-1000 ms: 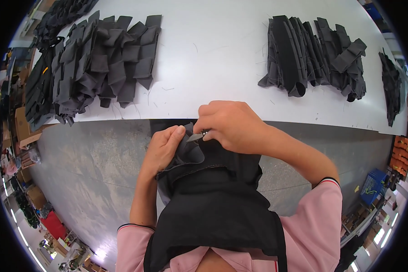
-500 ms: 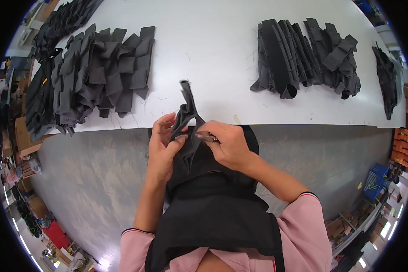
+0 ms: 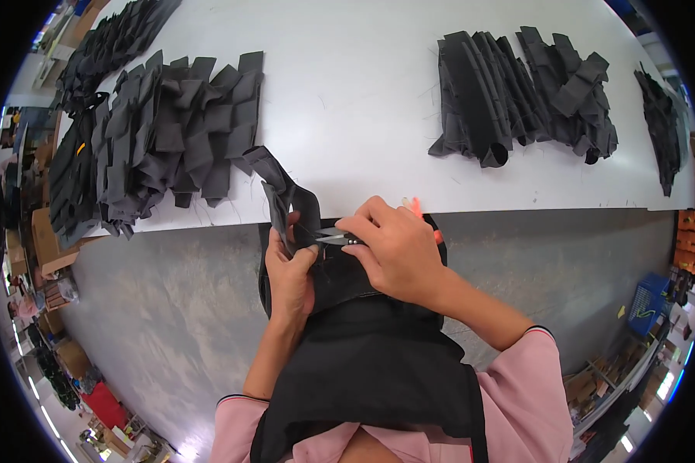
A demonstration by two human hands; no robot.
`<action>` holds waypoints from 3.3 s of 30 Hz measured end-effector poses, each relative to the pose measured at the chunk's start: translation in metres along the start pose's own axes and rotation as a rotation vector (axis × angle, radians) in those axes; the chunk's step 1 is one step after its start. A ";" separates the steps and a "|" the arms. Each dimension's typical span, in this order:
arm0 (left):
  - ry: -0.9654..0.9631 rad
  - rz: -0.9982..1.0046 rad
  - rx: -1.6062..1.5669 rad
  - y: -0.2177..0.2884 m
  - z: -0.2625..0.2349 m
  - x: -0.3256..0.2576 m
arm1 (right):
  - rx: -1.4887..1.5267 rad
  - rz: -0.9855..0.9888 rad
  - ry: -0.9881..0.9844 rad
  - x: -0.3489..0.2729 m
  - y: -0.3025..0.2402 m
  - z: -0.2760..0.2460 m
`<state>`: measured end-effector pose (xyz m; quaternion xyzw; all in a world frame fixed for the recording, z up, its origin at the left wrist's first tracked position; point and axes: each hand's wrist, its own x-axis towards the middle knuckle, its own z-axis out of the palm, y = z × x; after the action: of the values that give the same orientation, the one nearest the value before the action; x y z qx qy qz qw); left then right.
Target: Trimming loose threads from black fabric pieces using scissors.
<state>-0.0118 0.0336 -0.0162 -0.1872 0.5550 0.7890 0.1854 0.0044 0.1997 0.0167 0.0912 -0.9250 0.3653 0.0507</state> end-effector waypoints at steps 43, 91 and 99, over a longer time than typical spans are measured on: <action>-0.316 -0.040 -0.273 0.013 -0.007 0.021 | 0.834 0.395 0.161 0.001 -0.010 0.046; -0.433 -0.131 -0.615 0.015 -0.017 0.010 | 0.199 -0.156 0.099 0.017 -0.003 0.020; -0.468 -0.133 -0.637 0.015 -0.013 0.010 | 0.187 -0.131 0.194 0.007 -0.005 0.021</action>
<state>-0.0266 0.0172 -0.0135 -0.0861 0.2121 0.9291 0.2904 -0.0020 0.1811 0.0056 0.1200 -0.8698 0.4528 0.1549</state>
